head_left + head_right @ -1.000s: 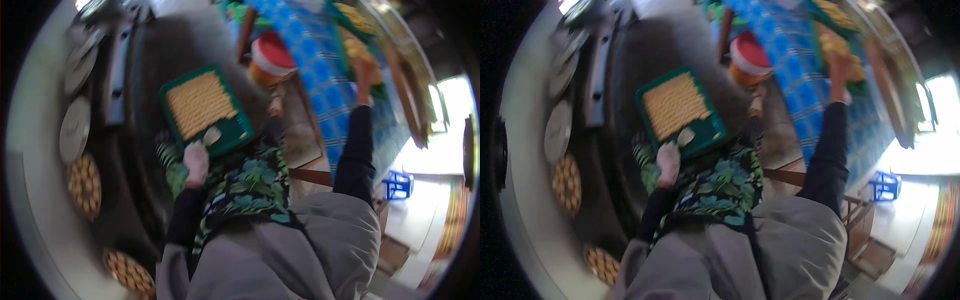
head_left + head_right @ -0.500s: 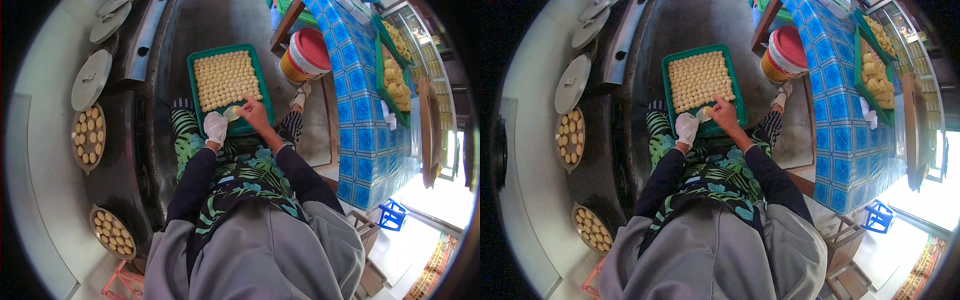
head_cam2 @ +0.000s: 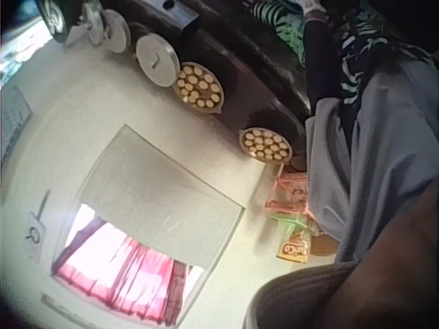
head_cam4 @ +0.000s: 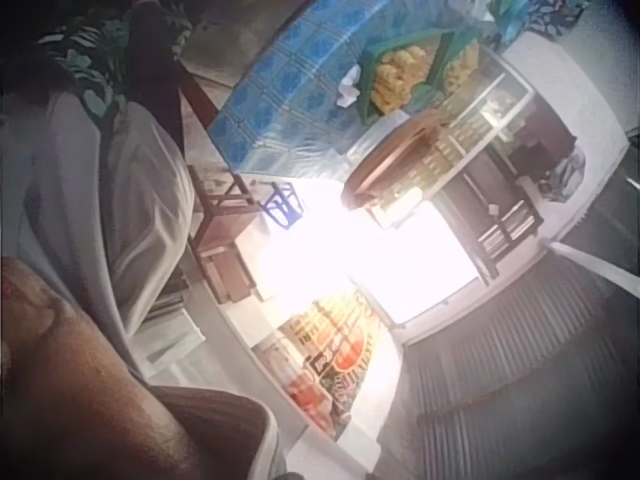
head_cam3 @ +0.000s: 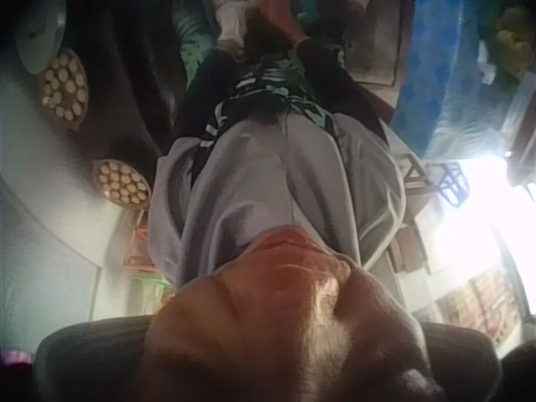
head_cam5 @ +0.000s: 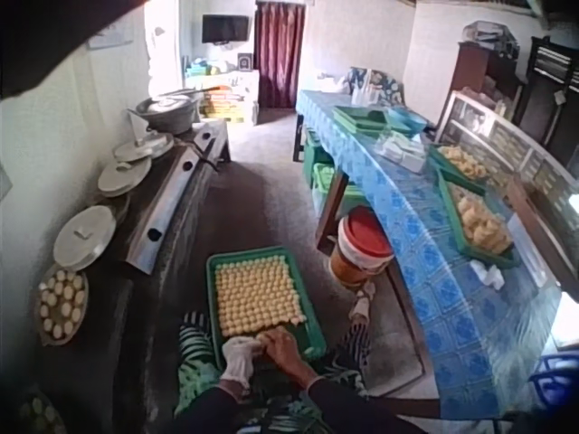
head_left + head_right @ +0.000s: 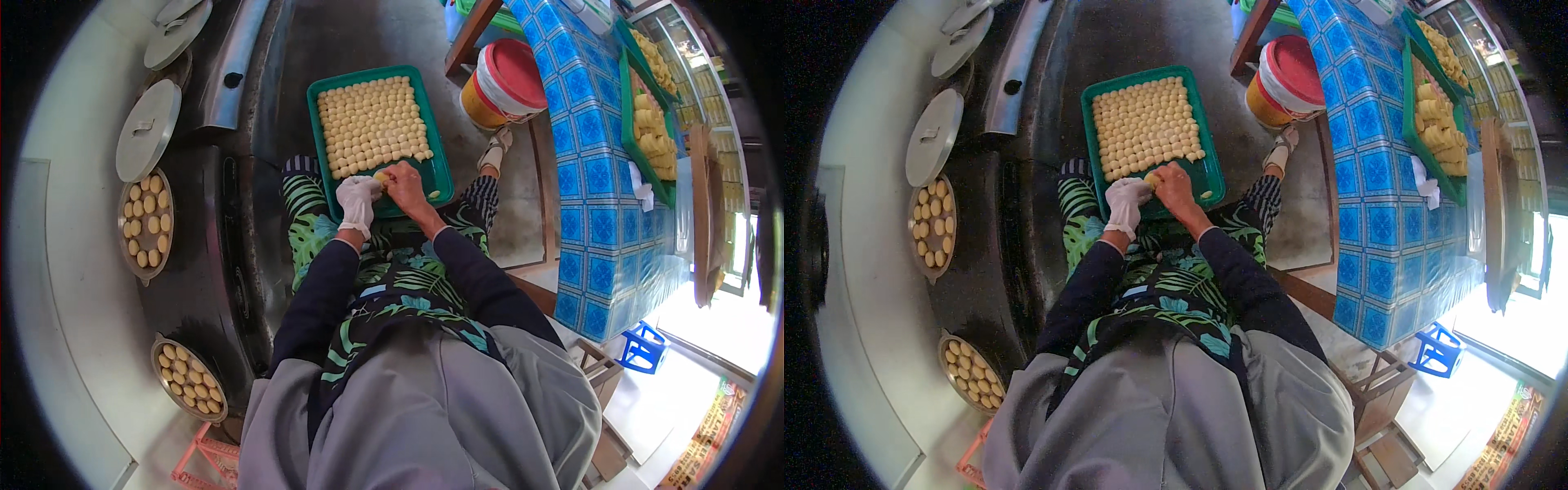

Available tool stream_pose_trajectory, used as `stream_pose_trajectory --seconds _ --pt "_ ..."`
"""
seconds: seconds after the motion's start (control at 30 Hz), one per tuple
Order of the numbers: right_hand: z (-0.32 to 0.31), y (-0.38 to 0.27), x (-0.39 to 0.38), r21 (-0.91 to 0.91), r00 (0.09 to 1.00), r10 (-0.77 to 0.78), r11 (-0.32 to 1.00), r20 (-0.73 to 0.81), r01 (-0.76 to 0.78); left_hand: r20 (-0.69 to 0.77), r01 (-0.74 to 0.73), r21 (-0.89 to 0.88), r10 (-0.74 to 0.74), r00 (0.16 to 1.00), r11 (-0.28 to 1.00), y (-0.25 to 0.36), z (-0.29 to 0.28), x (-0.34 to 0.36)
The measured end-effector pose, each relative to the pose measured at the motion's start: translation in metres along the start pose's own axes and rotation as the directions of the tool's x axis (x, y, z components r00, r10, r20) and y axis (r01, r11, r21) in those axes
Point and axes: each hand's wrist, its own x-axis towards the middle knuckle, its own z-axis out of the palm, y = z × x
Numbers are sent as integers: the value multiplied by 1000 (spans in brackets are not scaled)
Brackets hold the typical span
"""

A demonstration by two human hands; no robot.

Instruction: The person takes small portions of dough from a green tray, rolls them into balls by hand, and arranges them onto circular metal baking pans.

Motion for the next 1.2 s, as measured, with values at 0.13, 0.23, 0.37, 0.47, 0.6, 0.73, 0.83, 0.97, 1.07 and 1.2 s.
stream_pose_trajectory --seconds 0.13,0.23,0.37,0.47,0.6,0.73,0.83,0.97,1.07,1.2 --pt "-7 3 8 86 987 86 991 134 -98 134 180 -53 -172 976 982 22 4 1" --pt "-11 -7 9 103 977 57 992 204 -79 161 79 288 -129 978 954 28 -5 -3" --pt "-9 2 16 96 990 110 988 82 -118 109 -317 803 399 911 504 10 -11 2" --pt "-12 -1 18 245 955 246 928 165 -281 161 -362 719 365 917 593 -15 -13 0" --pt "-15 -11 19 420 828 462 714 317 -560 -23 -291 462 339 941 838 -27 -8 -2" --pt "-37 5 16 651 749 487 395 450 -648 64 159 -227 -148 987 961 1 11 -10" --pt "-50 -10 18 679 749 485 358 452 -641 217 146 -160 -110 970 976 29 14 -26" --pt "-70 -50 23 664 836 381 511 395 -546 296 93 -265 -11 955 960 45 4 -29" --pt "-75 -50 19 680 838 511 547 190 -488 326 144 -359 -21 945 922 55 10 -36" --pt "-66 -43 11 832 779 403 70 480 -550 345 148 -352 -19 938 924 57 9 -40"
